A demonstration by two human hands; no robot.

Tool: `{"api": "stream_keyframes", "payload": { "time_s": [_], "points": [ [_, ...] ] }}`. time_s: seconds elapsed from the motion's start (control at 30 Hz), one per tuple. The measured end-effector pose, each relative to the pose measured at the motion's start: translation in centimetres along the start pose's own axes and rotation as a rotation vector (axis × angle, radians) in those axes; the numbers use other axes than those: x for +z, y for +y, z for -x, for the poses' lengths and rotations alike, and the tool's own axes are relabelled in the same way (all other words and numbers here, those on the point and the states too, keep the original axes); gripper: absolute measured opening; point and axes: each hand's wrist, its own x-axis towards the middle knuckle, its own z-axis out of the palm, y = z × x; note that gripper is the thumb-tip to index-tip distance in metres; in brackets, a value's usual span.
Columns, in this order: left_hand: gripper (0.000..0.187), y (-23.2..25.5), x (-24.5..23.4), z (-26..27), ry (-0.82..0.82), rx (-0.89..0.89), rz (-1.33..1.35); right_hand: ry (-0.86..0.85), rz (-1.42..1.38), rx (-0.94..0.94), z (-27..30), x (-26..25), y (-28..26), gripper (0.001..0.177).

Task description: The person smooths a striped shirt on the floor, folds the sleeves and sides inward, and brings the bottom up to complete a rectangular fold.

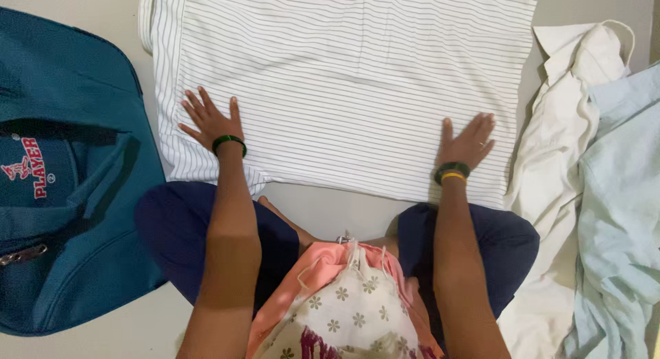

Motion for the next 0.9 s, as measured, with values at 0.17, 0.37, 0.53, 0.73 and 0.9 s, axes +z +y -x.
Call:
{"api": "stream_keyframes", "payload": {
  "time_s": [0.17,0.37,0.53,0.73,0.9],
  "points": [
    [0.085,-1.8,-1.7,-1.5,-0.033,-0.219,-0.002,0.068,-0.011,0.117,-1.1,-0.5,2.8,0.097],
    [0.083,0.5,-0.8,-2.2,0.161,0.064,-0.009,0.079,0.071,-0.132,-0.7,1.6,-0.5,0.097],
    [0.082,1.9,-1.0,-2.8,-0.051,0.233,-0.038,-0.072,-0.041,-0.627,1.9,3.3,-6.0,0.086],
    [0.077,-2.2,-1.9,-5.9,-0.054,0.169,-0.092,0.016,0.140,-0.419,-2.5,3.4,-2.3,0.084],
    [0.085,-3.2,-2.0,-7.0,0.011,-0.060,-0.070,0.095,0.060,-0.076,-4.6,2.2,2.6,0.089]
  ]
}}
